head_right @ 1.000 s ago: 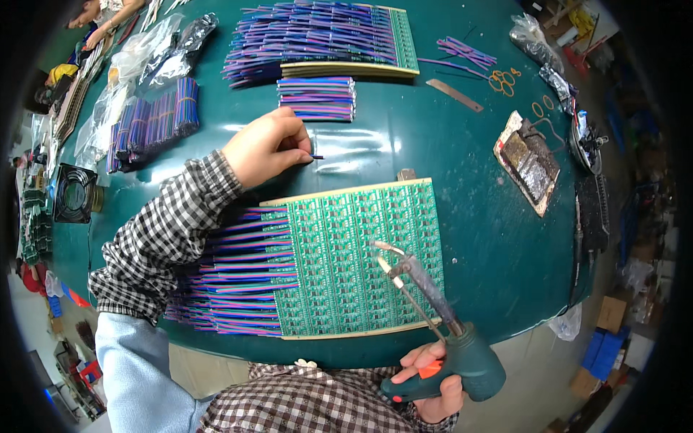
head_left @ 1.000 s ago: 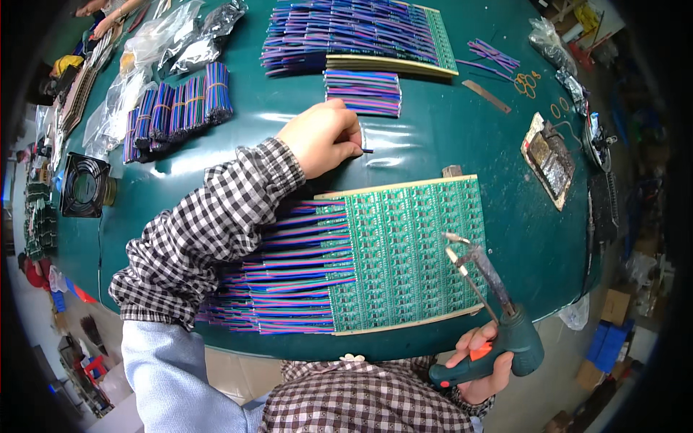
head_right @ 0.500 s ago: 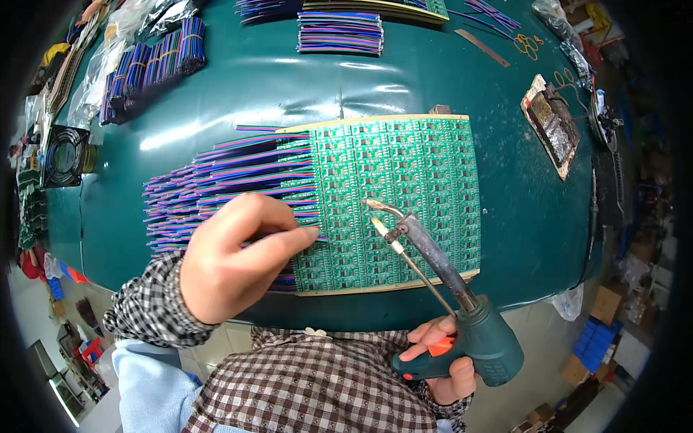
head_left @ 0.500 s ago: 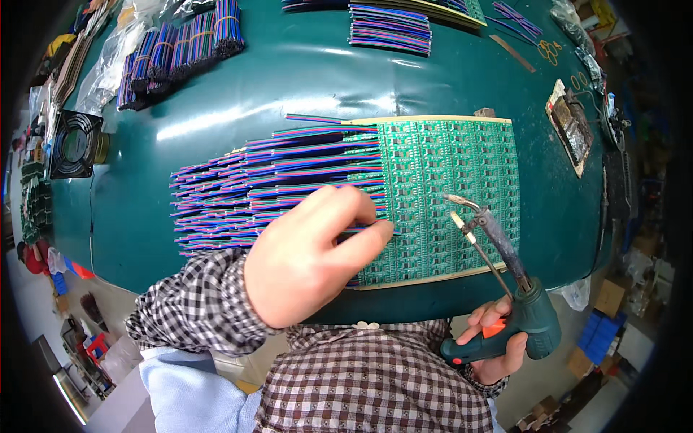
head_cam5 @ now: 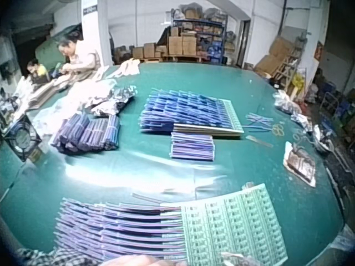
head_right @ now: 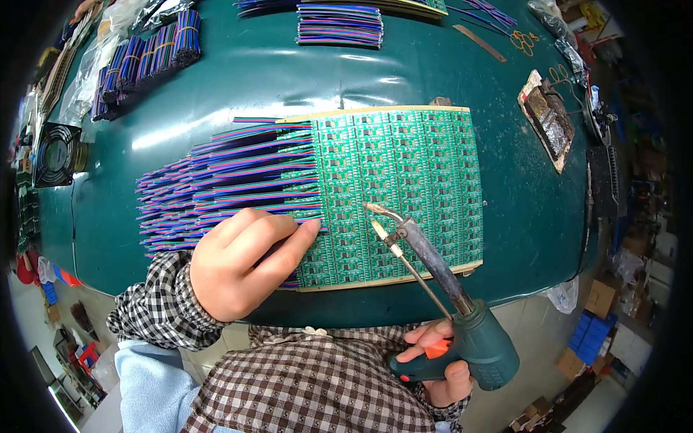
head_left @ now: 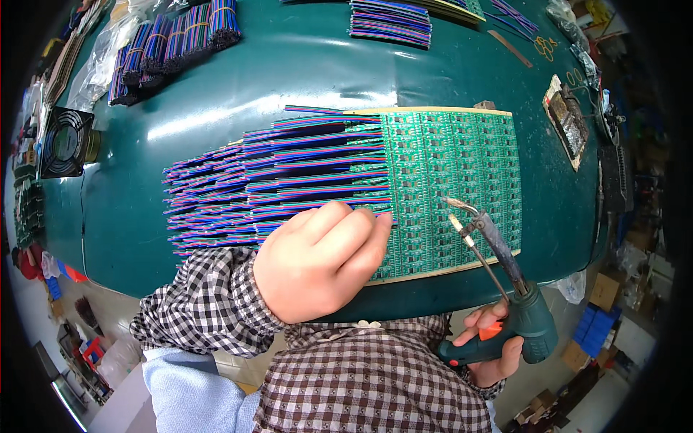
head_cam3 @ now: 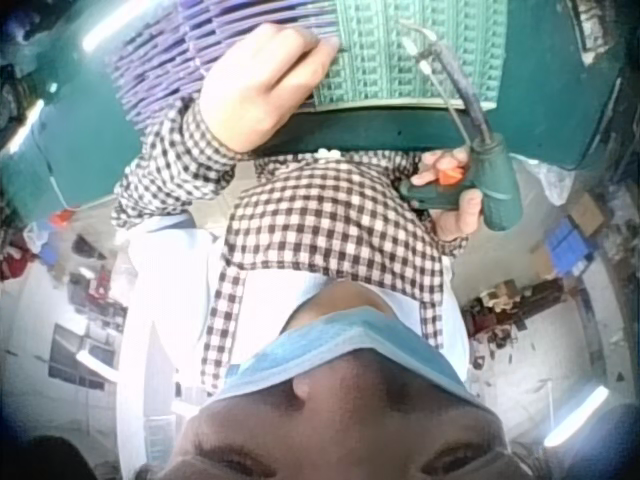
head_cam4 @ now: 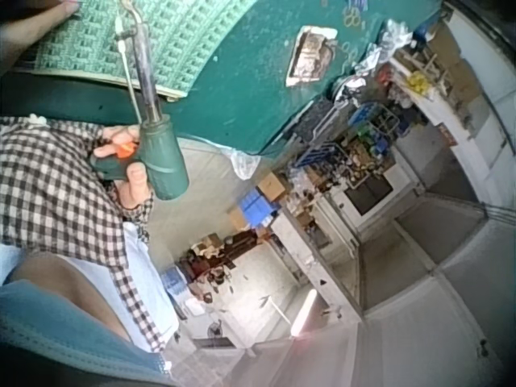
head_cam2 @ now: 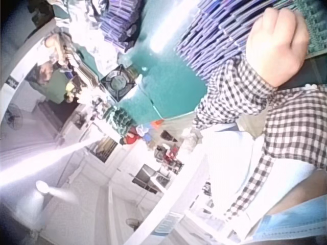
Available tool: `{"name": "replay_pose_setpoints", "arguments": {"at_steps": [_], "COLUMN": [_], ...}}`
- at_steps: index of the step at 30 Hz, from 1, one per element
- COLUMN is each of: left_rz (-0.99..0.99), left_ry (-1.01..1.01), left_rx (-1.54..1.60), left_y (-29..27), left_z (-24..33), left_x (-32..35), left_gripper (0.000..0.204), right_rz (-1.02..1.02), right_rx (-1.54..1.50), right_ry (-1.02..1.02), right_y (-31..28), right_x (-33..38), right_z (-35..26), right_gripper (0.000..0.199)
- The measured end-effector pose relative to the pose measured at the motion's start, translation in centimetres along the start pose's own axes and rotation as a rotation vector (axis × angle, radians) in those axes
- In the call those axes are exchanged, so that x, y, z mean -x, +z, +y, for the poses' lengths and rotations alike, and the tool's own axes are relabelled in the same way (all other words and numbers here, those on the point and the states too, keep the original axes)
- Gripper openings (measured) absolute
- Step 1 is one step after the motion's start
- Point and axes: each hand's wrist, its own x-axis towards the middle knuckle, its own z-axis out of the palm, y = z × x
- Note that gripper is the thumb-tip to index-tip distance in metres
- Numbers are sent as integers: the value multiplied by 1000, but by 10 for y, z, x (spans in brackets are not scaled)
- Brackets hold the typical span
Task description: The person repeatedly takes ribbon cables by hand, places them onto a circuit board panel, and solders them onto the board using a soldering iron.
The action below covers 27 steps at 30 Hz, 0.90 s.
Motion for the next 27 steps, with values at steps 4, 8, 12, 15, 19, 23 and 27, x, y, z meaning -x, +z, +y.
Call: {"name": "replay_pose_setpoints", "arguments": {"at_steps": [4,8,12,15,19,23,27], "left_rz": [-4,5,-39,4,48,55,73], "left_ry": [-47,-169,-122,48,103,86,120], "left_rx": [111,339,107,-77,-154,-136,-170], "left_y": [-2,-1,1,2,9,9,12], "left_z": [-3,-2,-2,-3,-4,-2,-5], "left_x": [1,0,0,1,5,5,6], "left_gripper": [39,36,32,39,30,33,30], "right_rz": [-1,24,15,2,35,62,92], "right_rx": [-22,-31,-27,-11,35,98,105], "right_ry": [-1,-3,7,12,70,127,127], "right_y": [1,3,2,3,5,11,16], "right_x": [1,1,2,3,7,11,16], "right_z": [1,2,2,1,-4,-9,-9], "right_gripper": [61,61,61,62,62,60,59]}}
